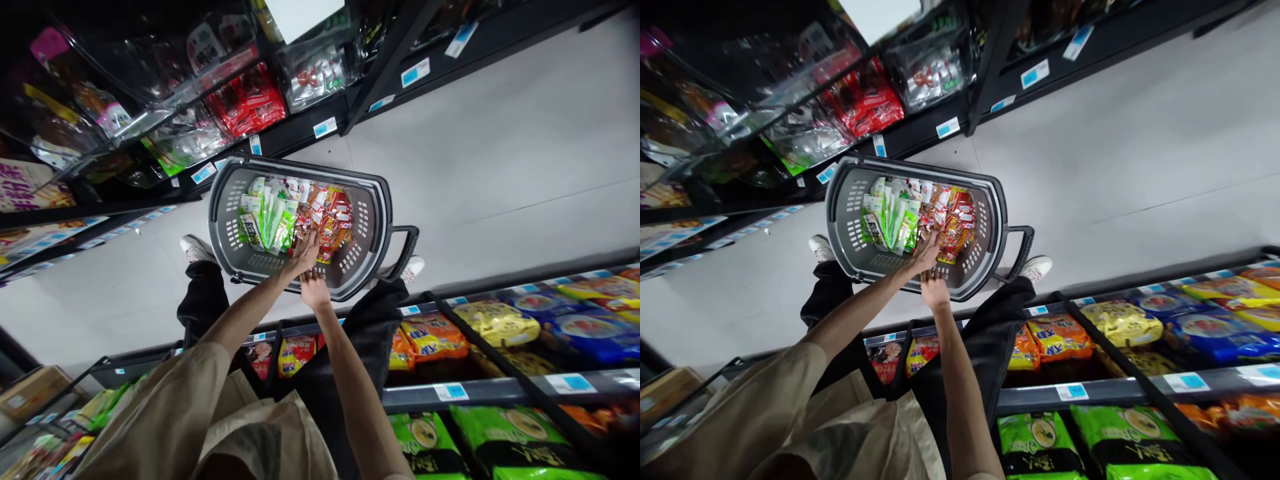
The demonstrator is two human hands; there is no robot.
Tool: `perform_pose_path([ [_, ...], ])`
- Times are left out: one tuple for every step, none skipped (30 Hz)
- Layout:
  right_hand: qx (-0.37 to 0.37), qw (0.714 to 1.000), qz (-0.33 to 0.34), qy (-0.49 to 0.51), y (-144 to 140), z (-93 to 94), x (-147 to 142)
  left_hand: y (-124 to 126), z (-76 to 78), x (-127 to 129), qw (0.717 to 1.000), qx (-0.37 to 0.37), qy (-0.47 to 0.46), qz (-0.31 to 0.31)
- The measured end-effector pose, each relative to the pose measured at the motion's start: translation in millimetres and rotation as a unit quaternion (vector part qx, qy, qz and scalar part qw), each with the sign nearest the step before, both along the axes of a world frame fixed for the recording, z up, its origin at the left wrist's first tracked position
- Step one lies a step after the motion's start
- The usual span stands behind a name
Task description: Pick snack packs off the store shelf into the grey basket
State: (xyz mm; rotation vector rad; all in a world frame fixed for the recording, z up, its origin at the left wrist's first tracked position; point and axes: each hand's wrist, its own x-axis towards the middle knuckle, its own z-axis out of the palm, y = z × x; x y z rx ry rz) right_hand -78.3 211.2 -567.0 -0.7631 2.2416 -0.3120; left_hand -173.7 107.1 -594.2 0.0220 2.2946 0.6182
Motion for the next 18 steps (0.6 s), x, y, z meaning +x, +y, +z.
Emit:
perform_pose_path([
  [-0.003,1.0,-0.003,0.004,0.0,-0.9,0.6,-2.2,5.9,4.8,1.0,0.006,0.013,-0.012],
  [-0.004,1.0,-0.005,0.004,0.1,-2.2,1.3,-5.0,12.2,10.1,0.999,0.014,0.03,-0.02],
  [-0.004,1.0,-0.006,0.002,0.1,-3.7,2.1,-8.1,18.6,15.8,0.998,0.027,0.05,-0.022],
  [-0.004,1.0,-0.006,-0.001,0.2,-5.2,2.8,-11.5,25.3,21.7,0.996,0.045,0.073,-0.013],
  [-0.002,1.0,-0.006,-0.005,0.4,-6.6,3.4,-15.1,32.6,27.7,0.993,0.066,0.099,0.009],
  [-0.001,1.0,-0.007,-0.007,0.6,-7.6,3.8,-18.7,40.8,33.1,0.987,0.087,0.128,0.045],
  [-0.001,1.0,-0.008,-0.008,0.9,-7.9,4.0,-22.3,50.4,37.7,0.977,0.107,0.161,0.089],
  [-0.001,1.0,-0.01,-0.007,1.2,-7.6,3.7,-25.8,61.7,40.9,0.962,0.123,0.198,0.14],
  [-0.001,1.0,-0.013,-0.006,1.5,-6.5,3.0,-29.3,75.0,42.3,0.942,0.133,0.239,0.193],
  [-0.001,1.0,-0.015,-0.008,1.7,-4.7,1.9,-32.7,90.2,41.8,0.918,0.137,0.279,0.248],
  [0.0,1.0,-0.016,-0.014,1.8,-2.4,0.5,-36.2,106.9,39.5,0.889,0.138,0.314,0.304],
  [0.003,1.0,-0.014,-0.023,1.7,0.3,-1.1,-39.8,124.6,35.6,0.858,0.142,0.338,0.361],
  [0.009,0.999,-0.011,-0.033,1.4,2.8,-2.8,-43.6,142.2,30.6,0.824,0.148,0.351,0.419],
  [0.019,0.999,-0.008,-0.044,0.8,5.1,-4.4,-47.6,159.0,25.0,0.792,0.159,0.352,0.472],
  [0.03,0.998,-0.003,-0.054,-0.1,6.6,-5.6,-51.8,174.1,19.1,0.764,0.173,0.346,0.517],
  [0.039,0.997,0.001,-0.062,-1.3,7.4,-6.5,-56.4,186.9,13.4,0.741,0.186,0.334,0.552],
  [0.047,0.996,0.003,-0.07,-2.8,7.5,-6.9,-61.1,197.1,7.7,0.725,0.199,0.321,0.576],
  [0.051,0.996,0.003,-0.079,-4.4,6.9,-7.0,-65.7,205.1,2.2,0.715,0.212,0.312,0.589],
])
